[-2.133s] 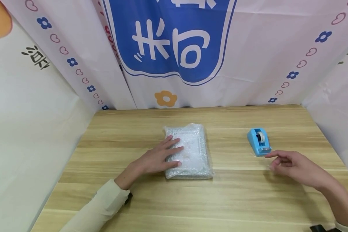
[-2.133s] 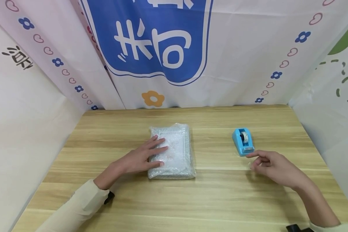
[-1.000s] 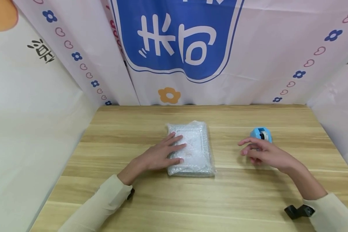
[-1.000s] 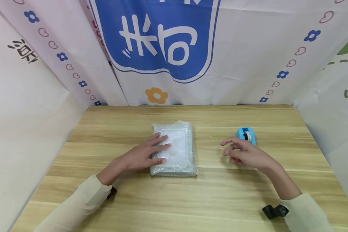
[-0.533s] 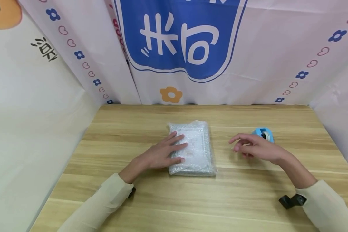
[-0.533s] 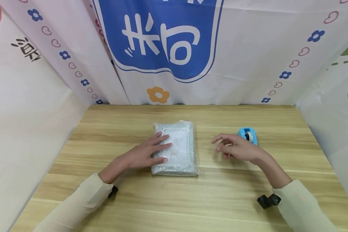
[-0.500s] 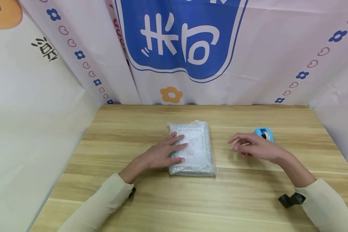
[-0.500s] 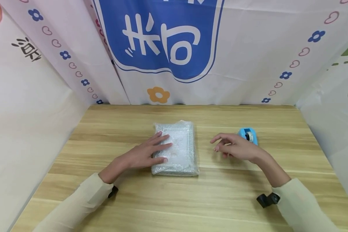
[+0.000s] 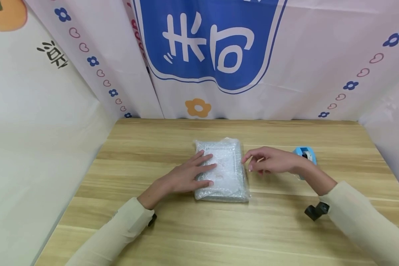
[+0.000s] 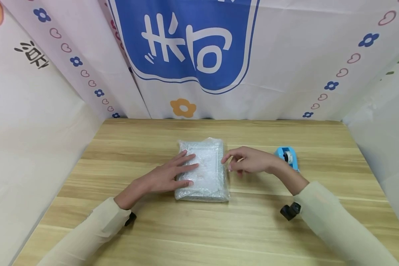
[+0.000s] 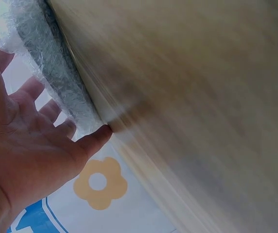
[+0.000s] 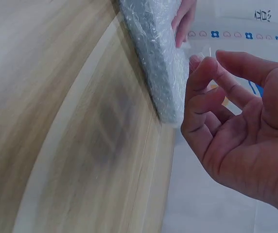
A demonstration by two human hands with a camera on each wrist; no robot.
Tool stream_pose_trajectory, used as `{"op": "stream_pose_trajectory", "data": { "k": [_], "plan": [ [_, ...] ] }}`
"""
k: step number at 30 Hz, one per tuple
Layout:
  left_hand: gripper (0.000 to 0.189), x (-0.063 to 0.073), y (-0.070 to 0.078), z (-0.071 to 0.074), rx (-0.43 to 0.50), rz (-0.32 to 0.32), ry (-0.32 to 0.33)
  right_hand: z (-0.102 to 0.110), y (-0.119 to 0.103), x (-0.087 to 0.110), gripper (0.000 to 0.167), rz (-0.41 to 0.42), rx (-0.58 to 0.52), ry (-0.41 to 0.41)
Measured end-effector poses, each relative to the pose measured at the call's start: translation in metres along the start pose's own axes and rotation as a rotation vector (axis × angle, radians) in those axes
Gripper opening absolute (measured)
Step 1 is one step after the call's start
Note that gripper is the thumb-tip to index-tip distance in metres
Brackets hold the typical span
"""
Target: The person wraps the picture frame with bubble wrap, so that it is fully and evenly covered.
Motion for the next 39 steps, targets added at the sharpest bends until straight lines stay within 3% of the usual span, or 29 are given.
{"op": "stream_pose_trajectory", "data": {
  "k": [20,39],
  "plan": [
    [0.069,-0.002,0.001,0.004,0.022,0.018,-0.003,-0.036,-0.031,-0.059,0.027,0.109,0.092,-0.177],
    [0.076,-0.008,-0.002,0.006,0.026,0.057,0.012,-0.051,-0.043,-0.08,0.03,0.161,0.053,-0.23]
  ]
}}
Point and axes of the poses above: each hand's wrist, its own x-axis away from the middle knuckle, its own z-axis out of the back of the hand, y = z × x, the point moved 9 cm from there along -x, towards the middle knuckle, and after that the axes turned 8 degrees about z, right-handed, at the moved point
